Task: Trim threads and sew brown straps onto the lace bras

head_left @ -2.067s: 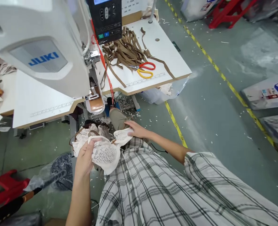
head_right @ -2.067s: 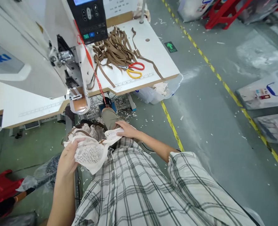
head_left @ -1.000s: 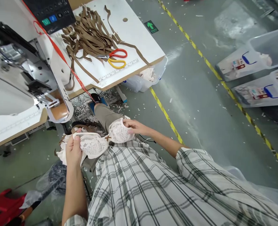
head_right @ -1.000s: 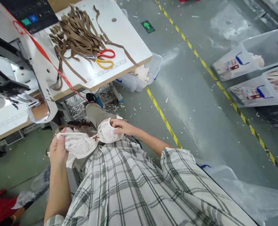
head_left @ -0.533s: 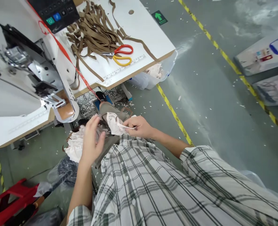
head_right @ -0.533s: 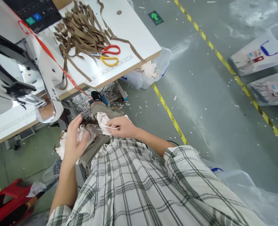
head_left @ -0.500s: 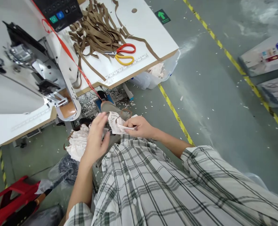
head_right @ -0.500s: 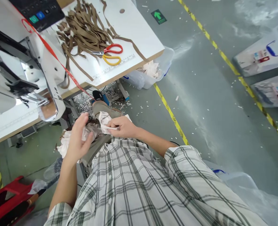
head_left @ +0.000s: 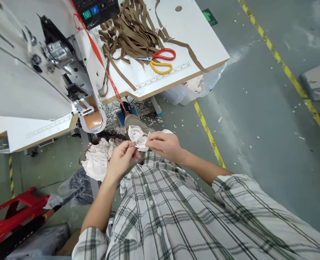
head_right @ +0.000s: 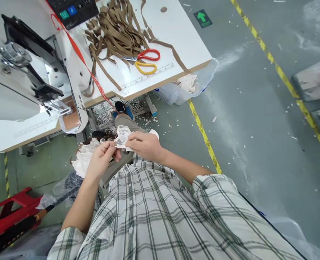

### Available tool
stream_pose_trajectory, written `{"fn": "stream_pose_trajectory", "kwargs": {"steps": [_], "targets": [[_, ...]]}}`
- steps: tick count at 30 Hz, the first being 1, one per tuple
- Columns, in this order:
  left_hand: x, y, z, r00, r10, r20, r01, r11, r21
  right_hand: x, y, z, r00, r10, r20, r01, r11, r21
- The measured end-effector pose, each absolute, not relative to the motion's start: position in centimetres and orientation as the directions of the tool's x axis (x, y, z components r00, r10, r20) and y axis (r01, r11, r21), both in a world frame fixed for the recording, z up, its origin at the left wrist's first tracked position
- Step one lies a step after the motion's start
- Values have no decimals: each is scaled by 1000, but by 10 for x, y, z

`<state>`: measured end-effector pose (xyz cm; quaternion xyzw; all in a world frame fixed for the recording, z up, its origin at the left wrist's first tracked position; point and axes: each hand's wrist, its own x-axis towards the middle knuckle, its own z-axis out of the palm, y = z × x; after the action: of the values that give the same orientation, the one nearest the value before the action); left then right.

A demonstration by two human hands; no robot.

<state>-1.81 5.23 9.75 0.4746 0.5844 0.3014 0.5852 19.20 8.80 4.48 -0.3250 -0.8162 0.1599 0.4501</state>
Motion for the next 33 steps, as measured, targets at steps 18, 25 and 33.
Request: {"fn": "stream_pose_trajectory", "kwargs": {"steps": [18,25,33], "targets": [[-29,42,101,112,876,-469,-273,481,833,176,88,54,-307,700,645,227,712,-664],[-30,42,102,108,880,-463,-264,475,840,173,88,53,-313,721,618,229,689,-688],[-30,41,103,114,883,-455,-277,469,839,171,88,53,-299,747,594,216,659,-721]]}}
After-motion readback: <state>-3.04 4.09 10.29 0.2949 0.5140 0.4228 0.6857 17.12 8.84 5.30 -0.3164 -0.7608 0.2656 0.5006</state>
